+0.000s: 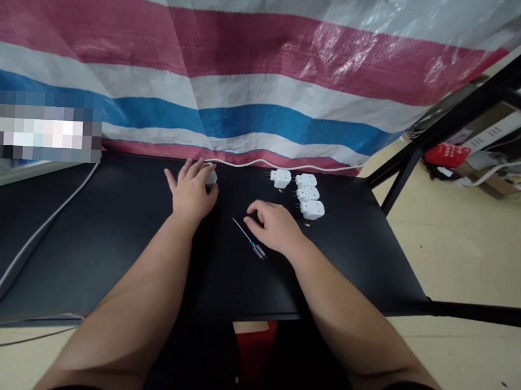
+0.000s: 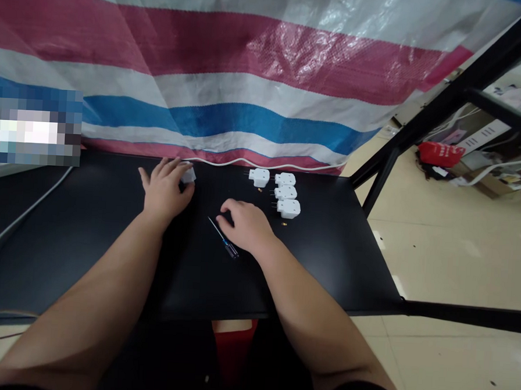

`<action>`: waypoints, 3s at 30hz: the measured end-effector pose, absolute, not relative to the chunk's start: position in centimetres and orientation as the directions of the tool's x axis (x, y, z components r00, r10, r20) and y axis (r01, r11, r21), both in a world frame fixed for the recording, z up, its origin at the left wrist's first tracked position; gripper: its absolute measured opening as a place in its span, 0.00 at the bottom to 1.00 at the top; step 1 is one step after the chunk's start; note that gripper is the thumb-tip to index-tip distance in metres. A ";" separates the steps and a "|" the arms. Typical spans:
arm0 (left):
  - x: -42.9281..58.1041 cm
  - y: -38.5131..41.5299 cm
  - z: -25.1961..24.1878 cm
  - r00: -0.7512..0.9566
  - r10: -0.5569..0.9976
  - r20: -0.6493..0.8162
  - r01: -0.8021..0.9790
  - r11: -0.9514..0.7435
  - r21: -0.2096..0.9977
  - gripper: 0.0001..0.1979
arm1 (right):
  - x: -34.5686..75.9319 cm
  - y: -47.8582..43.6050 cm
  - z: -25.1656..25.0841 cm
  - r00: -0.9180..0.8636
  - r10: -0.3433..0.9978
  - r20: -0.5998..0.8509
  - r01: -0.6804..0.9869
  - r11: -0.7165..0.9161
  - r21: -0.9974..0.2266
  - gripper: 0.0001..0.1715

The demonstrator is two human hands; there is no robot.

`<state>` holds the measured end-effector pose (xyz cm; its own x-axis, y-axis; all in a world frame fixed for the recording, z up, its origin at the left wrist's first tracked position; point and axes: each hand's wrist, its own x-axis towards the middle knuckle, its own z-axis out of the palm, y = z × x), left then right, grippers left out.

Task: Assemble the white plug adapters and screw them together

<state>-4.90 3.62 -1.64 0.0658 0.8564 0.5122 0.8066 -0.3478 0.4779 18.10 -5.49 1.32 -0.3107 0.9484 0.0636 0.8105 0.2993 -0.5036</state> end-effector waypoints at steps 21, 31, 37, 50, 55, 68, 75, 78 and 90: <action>0.5 1.0 -1.9 0.350 0.819 0.456 0.675 -0.558 0.484 0.12 | 22.2 -6.2 2.5 -0.531 0.836 -0.139 0.738 0.375 -0.561 0.08; 0.4 1.3 -0.4 0.316 0.925 -0.210 -0.437 0.339 0.833 0.12 | 23.5 -4.6 1.3 -0.290 0.953 -0.084 0.186 -0.030 -0.982 0.15; -0.2 2.0 -0.4 0.360 0.875 -0.323 -0.549 0.479 0.684 0.13 | 23.5 -3.8 0.0 -0.252 0.966 -0.052 0.215 0.003 -0.977 0.07; -0.8 2.6 -0.5 0.178 0.945 -0.275 -0.383 0.324 0.865 0.15 | 23.5 -3.9 -0.1 -0.121 0.982 0.144 0.320 0.176 -0.931 0.14; -0.3 2.2 -0.2 0.173 0.950 -0.258 -0.367 0.306 0.879 0.19 | 23.6 -3.6 -1.1 -0.142 0.980 0.140 0.186 0.165 -0.969 0.11; -0.1 1.8 -1.0 0.321 0.947 -0.006 -0.402 0.142 0.904 0.19 | 22.7 -3.3 -0.5 -0.123 0.984 -0.126 -0.117 -0.140 -0.983 0.12; -0.4 1.5 -1.2 0.372 0.923 0.096 -0.432 0.080 0.898 0.17 | 22.7 -4.2 0.3 -0.239 0.889 -0.390 -0.013 -0.405 -0.914 0.24; -0.4 1.2 -1.2 0.428 0.897 0.107 -0.376 0.069 0.924 0.15 | 23.0 -4.0 0.2 -0.205 0.916 -0.344 0.012 -0.350 -0.937 0.22; -0.3 0.7 -0.1 0.484 0.862 -0.150 -0.400 0.371 0.838 0.21 | 24.1 -3.6 -0.2 -0.094 0.977 0.193 0.205 0.208 -0.956 0.15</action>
<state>-0.33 0.73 -0.06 0.4843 0.8620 -0.1499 -0.4003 0.3706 0.8381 24.15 -3.61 -0.17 -0.0935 0.9768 0.1926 0.2054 0.2082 -0.9563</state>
